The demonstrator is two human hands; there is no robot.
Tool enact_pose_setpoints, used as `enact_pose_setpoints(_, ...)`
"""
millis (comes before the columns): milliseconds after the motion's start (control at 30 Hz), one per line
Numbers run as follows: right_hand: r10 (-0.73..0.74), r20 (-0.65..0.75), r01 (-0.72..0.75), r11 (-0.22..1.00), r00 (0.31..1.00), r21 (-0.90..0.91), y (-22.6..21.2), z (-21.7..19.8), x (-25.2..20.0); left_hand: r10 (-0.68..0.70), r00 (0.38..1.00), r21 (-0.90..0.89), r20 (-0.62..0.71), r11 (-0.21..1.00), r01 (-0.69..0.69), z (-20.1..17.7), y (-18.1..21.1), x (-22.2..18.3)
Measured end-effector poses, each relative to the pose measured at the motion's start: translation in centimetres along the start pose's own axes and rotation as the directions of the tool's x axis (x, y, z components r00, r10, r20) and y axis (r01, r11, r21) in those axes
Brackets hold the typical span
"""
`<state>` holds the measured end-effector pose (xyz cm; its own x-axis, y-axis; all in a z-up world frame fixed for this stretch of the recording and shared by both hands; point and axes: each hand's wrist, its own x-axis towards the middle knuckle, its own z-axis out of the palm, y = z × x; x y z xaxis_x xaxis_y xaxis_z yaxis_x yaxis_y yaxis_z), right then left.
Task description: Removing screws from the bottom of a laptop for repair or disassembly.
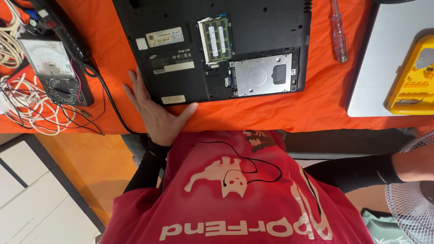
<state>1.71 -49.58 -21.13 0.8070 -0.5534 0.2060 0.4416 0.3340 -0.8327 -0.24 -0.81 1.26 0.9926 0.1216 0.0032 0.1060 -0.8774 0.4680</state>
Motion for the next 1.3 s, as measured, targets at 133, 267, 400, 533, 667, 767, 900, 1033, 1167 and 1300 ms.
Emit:
enact_pose_setpoints(133, 0.002, 0.009, -0.002, 1.000, 1.000, 0.001, -0.8, -0.7, 0.5, 0.023, 1.000, 0.015, -0.016, 1.000, -0.023, 0.0, 0.0, 0.0)
enact_pose_setpoints(267, -0.009, 0.013, 0.009, 1.000, 1.000, -0.001, -1.6, -1.1, 1.0, 0.036, 0.999, 0.036, -0.018, 0.999, -0.035, 0.2, -0.1, 0.0)
enact_pose_setpoints(400, -0.024, 0.009, 0.024, 1.000, 1.000, -0.001, -2.2, -1.2, 1.6, 0.031, 0.999, 0.041, -0.018, 0.999, -0.030, 0.1, -0.1, 0.0)
enact_pose_setpoints(533, -0.037, 0.001, 0.037, 0.999, 0.999, -0.001, -3.6, -0.5, 2.1, 0.019, 1.000, 0.030, -0.007, 0.999, -0.019, -0.1, 0.2, 0.3)
enact_pose_setpoints(667, -0.031, -0.010, 0.032, 0.999, 0.999, 0.009, -4.3, -0.3, 1.4, 0.018, 1.000, 0.039, -0.017, 0.999, -0.017, -0.1, 0.1, 0.3)
enact_pose_setpoints(767, -0.028, -0.016, 0.028, 0.999, 0.999, 0.015, -4.9, -0.1, 1.3, 0.013, 1.000, 0.016, -0.012, 1.000, -0.012, 0.0, 0.1, 0.2)
enact_pose_setpoints(900, -0.029, -0.025, 0.030, 0.999, 0.999, 0.018, -5.7, -0.4, 1.3, 0.010, 1.000, 0.022, -0.011, 1.000, -0.010, 0.0, 0.1, 0.1)
enact_pose_setpoints(1033, -0.034, -0.036, 0.034, 0.999, 0.999, 0.019, -6.4, -0.5, 1.4, 0.011, 1.000, 0.022, -0.003, 1.000, -0.011, 0.0, 0.1, 0.2)
enact_pose_setpoints(1167, -0.036, -0.046, 0.038, 0.999, 0.998, 0.023, -5.6, 1.7, 3.1, 0.020, 1.000, 0.030, -0.012, 0.999, -0.019, 0.1, 0.0, 0.2)
enact_pose_setpoints(1300, -0.042, -0.056, 0.043, 0.999, 0.998, 0.028, -2.7, 7.4, 6.8, 0.023, 1.000, 0.032, -0.018, 0.999, -0.022, 0.2, -0.1, 0.1)
